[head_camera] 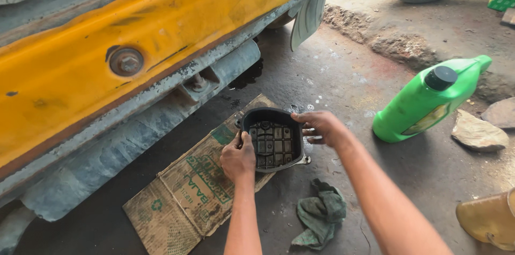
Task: The person cleans an oil pan or air filter housing from a vehicle by hand using a cloth and applying a liquid from a small tube.
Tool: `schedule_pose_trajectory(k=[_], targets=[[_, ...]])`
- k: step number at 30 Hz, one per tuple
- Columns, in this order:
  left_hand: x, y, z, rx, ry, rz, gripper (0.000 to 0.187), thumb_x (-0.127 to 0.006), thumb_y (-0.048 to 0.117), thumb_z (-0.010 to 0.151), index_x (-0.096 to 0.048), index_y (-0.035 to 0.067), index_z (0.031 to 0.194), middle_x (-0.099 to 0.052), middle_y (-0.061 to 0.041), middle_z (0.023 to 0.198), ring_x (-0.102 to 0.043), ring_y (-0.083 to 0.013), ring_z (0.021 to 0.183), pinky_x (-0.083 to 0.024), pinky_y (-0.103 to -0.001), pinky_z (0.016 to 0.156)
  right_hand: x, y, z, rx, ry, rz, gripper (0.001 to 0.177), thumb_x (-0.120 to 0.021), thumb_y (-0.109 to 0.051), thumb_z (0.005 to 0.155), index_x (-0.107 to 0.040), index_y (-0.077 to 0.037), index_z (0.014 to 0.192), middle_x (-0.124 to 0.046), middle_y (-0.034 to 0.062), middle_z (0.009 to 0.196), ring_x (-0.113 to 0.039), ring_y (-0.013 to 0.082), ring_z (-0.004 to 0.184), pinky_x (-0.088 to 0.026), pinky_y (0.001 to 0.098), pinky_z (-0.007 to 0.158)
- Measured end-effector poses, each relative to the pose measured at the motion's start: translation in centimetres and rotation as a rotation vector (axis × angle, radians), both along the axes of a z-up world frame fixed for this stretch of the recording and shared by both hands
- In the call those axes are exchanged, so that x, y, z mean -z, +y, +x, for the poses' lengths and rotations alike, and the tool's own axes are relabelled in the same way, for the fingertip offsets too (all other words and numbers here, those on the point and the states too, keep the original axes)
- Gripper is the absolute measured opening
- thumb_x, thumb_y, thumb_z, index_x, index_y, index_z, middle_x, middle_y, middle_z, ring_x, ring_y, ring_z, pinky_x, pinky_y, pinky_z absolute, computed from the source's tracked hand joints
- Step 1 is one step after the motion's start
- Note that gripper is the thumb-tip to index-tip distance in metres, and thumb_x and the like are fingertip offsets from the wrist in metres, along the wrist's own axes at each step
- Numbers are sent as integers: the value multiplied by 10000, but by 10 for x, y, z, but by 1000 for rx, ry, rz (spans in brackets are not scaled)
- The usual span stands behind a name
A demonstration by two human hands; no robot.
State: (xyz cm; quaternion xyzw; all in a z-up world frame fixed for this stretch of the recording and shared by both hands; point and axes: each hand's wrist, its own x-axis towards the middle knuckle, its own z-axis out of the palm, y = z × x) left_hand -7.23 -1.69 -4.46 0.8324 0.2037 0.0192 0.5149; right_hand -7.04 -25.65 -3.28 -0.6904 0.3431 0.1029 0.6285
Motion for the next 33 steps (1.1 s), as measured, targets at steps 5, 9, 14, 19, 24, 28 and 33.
schedule_pose_trajectory(k=[5,9,14,19,24,28,33], targets=[[3,0,-4,30,-162,83,376,-656,391,904,-792,139,1148,-775,-188,920,-768,-335,844,-586,-429,822,-14,-7,38,-238,92,-396,459,-912,-428,695,-802,-108,1006,-785,127,1086,-703,243,967,-542,461,861],[3,-3,-4,51,-174,184,372,-647,373,919,-778,129,1169,-760,-215,822,-757,-348,780,-582,-440,795,-18,25,64,-291,43,-504,490,-922,-474,616,-802,-110,921,-805,101,1005,-742,238,919,-578,426,855],[-1,-2,-6,89,-194,252,359,-624,351,939,-774,138,1186,-744,-220,744,-754,-351,715,-589,-444,755,-39,85,81,-390,83,-738,678,-907,-664,534,-776,-111,902,-791,65,949,-746,225,866,-572,389,797],[-5,-1,-6,55,-180,249,343,-618,359,931,-787,165,1159,-756,-196,775,-753,-362,719,-587,-466,726,-30,80,92,-399,52,-762,734,-943,-665,509,-801,-67,909,-772,86,921,-732,218,847,-555,359,773],[-4,-9,-11,7,-160,358,352,-617,413,940,-806,193,1140,-750,-208,785,-734,-403,735,-580,-493,726,9,22,69,-345,-103,-541,608,-849,-577,674,-832,-101,1052,-817,114,921,-752,239,823,-586,361,749],[-5,-11,-12,-16,-145,367,351,-627,430,923,-812,213,1127,-754,-205,793,-727,-421,737,-577,-505,705,7,4,4,-166,-124,-472,503,-774,-502,853,-793,-139,1200,-801,93,1079,-723,183,956,-558,347,749],[-4,-12,-13,-16,-163,363,366,-613,432,939,-802,191,1141,-759,-193,800,-739,-406,743,-586,-493,703,8,34,-74,167,-93,60,579,-744,-299,875,-619,-148,1420,-732,109,1216,-691,263,1018,-600,390,724]])
